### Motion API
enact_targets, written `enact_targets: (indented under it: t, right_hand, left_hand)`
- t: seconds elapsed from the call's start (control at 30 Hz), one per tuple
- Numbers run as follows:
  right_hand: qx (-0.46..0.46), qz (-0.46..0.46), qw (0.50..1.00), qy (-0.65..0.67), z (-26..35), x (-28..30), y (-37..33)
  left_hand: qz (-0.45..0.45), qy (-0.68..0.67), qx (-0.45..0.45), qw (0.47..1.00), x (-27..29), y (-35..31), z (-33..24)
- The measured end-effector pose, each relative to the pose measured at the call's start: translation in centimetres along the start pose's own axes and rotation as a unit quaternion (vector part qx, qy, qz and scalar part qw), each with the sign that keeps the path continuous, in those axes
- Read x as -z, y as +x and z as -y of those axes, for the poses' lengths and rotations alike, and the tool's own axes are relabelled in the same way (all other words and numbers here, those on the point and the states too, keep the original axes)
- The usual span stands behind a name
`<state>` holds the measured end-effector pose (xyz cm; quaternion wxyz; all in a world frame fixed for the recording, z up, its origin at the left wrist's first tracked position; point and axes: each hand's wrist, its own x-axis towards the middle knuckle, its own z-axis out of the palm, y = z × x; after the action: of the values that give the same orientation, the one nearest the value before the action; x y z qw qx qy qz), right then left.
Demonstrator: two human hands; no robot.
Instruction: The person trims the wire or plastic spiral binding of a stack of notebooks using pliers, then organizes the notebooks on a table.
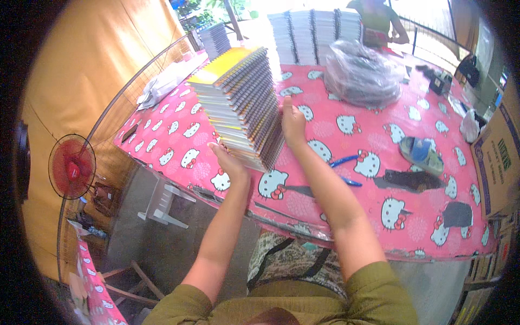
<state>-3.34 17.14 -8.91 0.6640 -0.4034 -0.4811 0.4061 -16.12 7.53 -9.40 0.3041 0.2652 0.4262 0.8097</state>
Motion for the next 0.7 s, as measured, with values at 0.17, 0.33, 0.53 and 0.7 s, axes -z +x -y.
enact_targets:
  t: [0.17, 0.33, 0.53, 0.7]
  right_hand:
    - [-0.036, -0.050, 0.998, -0.028, 1.8, -2.6, 0.8]
    - [0.005, -0.080, 0.995, -0.052, 1.5, -3.1, 1.3]
    - [0.032, -0.005, 0.999, -0.040, 1.7, -2.6, 2.0]
    - [0.007, 0.014, 0.998, 0.054, 0.9, -3.0, 4.4]
  left_hand:
    - [-0.033, 0.050, -0.138, 0.989, -2.6, -0.5, -2.5]
    - [-0.085, 0.035, -0.137, 0.986, -3.7, -1.2, -2.2]
    - [-0.090, 0.141, -0.214, 0.962, -2.1, -0.3, -1.8]
    - [-0.088, 0.107, -0.234, 0.962, -4.7, 0.4, -3.6]
